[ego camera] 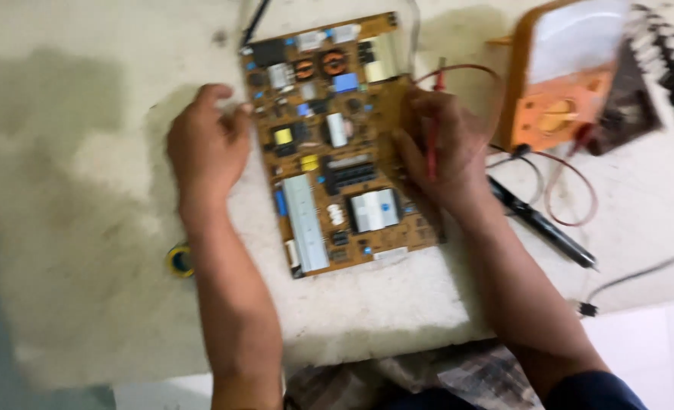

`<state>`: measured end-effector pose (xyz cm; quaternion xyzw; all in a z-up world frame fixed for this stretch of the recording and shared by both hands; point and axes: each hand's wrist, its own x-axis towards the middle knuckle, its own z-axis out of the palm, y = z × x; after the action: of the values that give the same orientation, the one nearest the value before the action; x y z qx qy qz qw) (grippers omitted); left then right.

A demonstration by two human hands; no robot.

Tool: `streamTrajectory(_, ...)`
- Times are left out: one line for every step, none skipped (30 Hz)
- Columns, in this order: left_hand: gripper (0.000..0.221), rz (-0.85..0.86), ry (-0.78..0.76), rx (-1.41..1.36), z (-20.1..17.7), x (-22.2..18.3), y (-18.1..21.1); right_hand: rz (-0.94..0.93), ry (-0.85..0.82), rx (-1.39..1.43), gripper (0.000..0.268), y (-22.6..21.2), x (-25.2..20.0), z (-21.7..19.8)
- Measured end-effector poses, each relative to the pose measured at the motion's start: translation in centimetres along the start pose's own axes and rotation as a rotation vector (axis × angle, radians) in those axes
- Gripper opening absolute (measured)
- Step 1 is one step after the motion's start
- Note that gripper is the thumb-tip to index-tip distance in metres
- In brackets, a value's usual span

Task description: Testing and diagnosing components on a large electronic circuit board using an analog multimeter and probes.

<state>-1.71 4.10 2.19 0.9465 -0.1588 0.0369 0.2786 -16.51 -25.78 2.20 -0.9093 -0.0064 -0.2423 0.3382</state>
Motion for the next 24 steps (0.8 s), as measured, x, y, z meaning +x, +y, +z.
streamTrajectory(0.027,0.031,0.049,0.051,0.9,0.2,-0.8,-0.012,0.126,-0.073,0.04,1.9,-0.3,0.7)
streamTrajectory(0.027,0.051,0.04,0.032,0.9,0.1,-0.8,-0.001,0.137,-0.098,0.04,1.3,0.1,0.3)
streamTrajectory(0.027,0.054,0.051,0.06,0.9,0.1,-0.8,0.066,0.143,-0.125,0.035,0.7,0.5,0.0)
streamTrajectory(0.027,0.052,0.067,0.093,0.8,-0.1,-1.1,0.129,0.148,-0.146,0.03,0.0,1.0,-0.1)
streamTrajectory(0.027,0.068,0.062,0.078,0.6,0.0,-0.3,0.136,0.158,-0.164,0.03,0.2,0.8,-0.4)
streamTrajectory(0.026,0.036,0.024,0.053,0.0,-0.1,0.4,0.129,0.136,-0.156,0.025,0.1,0.8,-0.5)
streamTrajectory(0.026,0.004,-0.015,0.027,-0.7,-0.2,1.0,0.123,0.115,-0.148,0.02,0.0,0.8,-0.6)
streamTrajectory(0.026,0.013,-0.014,0.026,-0.6,-0.2,0.9,0.125,0.123,-0.152,0.02,-0.6,0.8,-0.9)
streamTrajectory(0.026,0.01,-0.017,0.034,-0.5,-0.2,0.8,0.107,0.17,-0.116,0.017,-1.1,0.8,-1.3)
streamTrajectory(0.026,0.008,-0.018,0.045,-0.5,-0.2,0.7,0.088,0.218,-0.078,0.016,-1.8,0.9,-1.5)
streamTrajectory(0.026,0.016,-0.015,0.046,-0.5,-0.1,0.8,0.087,0.227,-0.078,0.016,-2.1,0.8,-1.9)
streamTrajectory(0.027,-0.002,-0.02,0.046,-0.5,-0.2,0.8,0.143,0.218,0.162,0.024,-2.5,0.6,-2.3)
streamTrajectory(0.027,-0.02,-0.025,0.045,-0.4,-0.3,0.8,0.195,0.206,0.403,0.034,-2.8,0.4,-2.6)
streamTrajectory(0.027,-0.016,-0.028,0.048,-0.3,-0.2,0.7,0.199,0.21,0.404,0.034,-2.7,0.2,-2.8)
streamTrajectory(0.026,0.004,-0.016,0.047,-0.2,-0.2,0.6,0.234,0.174,0.45,0.037,-2.5,0.0,-2.9)
streamTrajectory(0.025,0.022,-0.004,0.045,-0.1,-0.2,0.5,0.269,0.135,0.496,0.041,-2.5,-0.2,-3.0)
streamTrajectory(0.025,0.023,-0.008,0.048,-0.1,-0.3,0.6,0.274,0.137,0.498,0.041,-2.3,-0.6,-3.2)
streamTrajectory(0.026,0.001,-0.018,0.05,-0.1,-0.2,0.7,0.193,0.148,0.464,0.037,-2.1,-0.7,-3.4)
streamTrajectory(0.026,-0.021,-0.028,0.052,-0.2,-0.1,0.7,0.112,0.158,0.43,0.035,-2.0,-0.8,-3.6)
streamTrajectory(0.026,-0.024,-0.017,0.05,0.0,0.1,0.9,0.1,0.155,0.431,0.035,-2.7,-1.1,-5.3)
streamTrajectory(0.027,-0.044,-0.024,0.052,0.2,0.3,1.0,0.155,0.144,0.258,0.03,-3.5,-1.4,-6.8)
streamTrajectory(0.029,-0.072,-0.036,0.068,-0.1,0.0,0.7,0.215,0.128,0.1,0.025,-4.4,-2.0,-8.0)
streamTrajectory(0.029,-0.083,-0.029,0.081,-0.4,0.1,0.8,0.209,0.122,0.116,0.025,-5.0,-2.0,-9.4)
streamTrajectory(0.029,-0.067,-0.04,0.053,-0.4,0.0,1.0,0.259,0.062,-0.067,0.023,-5.5,-2.1,-11.0)
